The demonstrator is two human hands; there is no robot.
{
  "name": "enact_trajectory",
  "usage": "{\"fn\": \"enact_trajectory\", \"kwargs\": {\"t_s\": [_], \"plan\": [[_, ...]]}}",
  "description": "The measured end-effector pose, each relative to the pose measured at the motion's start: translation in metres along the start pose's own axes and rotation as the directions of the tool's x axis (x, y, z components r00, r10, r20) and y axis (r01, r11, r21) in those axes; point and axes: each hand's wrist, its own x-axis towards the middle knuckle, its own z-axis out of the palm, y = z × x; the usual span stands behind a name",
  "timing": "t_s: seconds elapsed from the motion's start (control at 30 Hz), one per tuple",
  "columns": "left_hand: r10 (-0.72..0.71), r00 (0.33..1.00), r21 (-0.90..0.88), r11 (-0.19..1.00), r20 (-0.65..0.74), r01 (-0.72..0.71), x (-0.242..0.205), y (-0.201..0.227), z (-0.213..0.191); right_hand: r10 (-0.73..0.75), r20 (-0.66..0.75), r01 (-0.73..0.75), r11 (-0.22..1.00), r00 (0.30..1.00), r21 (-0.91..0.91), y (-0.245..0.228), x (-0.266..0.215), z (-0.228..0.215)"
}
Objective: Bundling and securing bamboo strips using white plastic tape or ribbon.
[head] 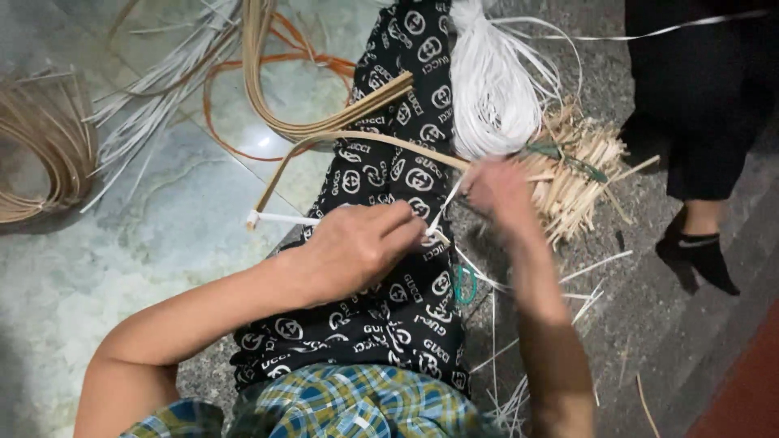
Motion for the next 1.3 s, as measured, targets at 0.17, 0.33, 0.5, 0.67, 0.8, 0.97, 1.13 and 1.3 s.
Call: {"fn": "enact_trajectory", "kwargs": {"t_s": [0.17, 0.33, 0.5, 0.67, 0.8, 0.97, 1.13, 1.3], "plan": [[-0.145, 0.989, -0.1, 0.984, 0.031, 0.147, 0.003, -0.016, -0.006, 0.448, 0.453, -0.378, 0.894, 0.771, -0.241, -0.004, -0.117, 0.066], [-0.263, 0.957, -0.12, 0.953, 0.123, 0.277, 0.008, -0.011, -0.006, 0.311, 0.637, -0.417, 0.909, 0.705, 0.018, -0.102, -0.138, 0.053], [-0.404, 0.911, -0.519, 0.763, 0.082, 0.385, 0.003, -0.026, 0.0, -0.14, 0.723, 0.304, 0.947, 0.677, -0.101, -0.111, -0.116, 0.045], [-0.513, 0.748, -0.743, 0.278, 0.421, 0.609, 0.007, -0.027, 0.008, -0.382, 0.363, 0.51, 0.769, 0.85, -0.385, -0.118, -0.095, 0.035], [-0.439, 0.667, -0.742, 0.003, 0.602, 0.671, 0.018, -0.023, 0.007, -0.641, 0.29, 0.674, 0.501, 0.711, -0.543, -0.126, -0.083, 0.038], [-0.458, 0.676, -0.733, 0.073, 0.578, 0.676, 0.022, -0.02, 0.005, -0.534, 0.187, 0.566, 0.777, 0.825, -0.277, -0.097, -0.085, 0.035], [-0.478, 0.766, -0.781, 0.23, 0.429, 0.581, 0.011, -0.022, 0.018, -0.239, 0.168, 0.287, 0.869, 0.957, -0.403, -0.113, -0.105, 0.051], [-0.303, 0.948, -0.368, 0.874, 0.095, 0.316, 0.006, -0.007, 0.013, -0.463, 0.41, 0.61, 0.472, 0.786, -0.636, -0.116, -0.113, 0.039]]}}
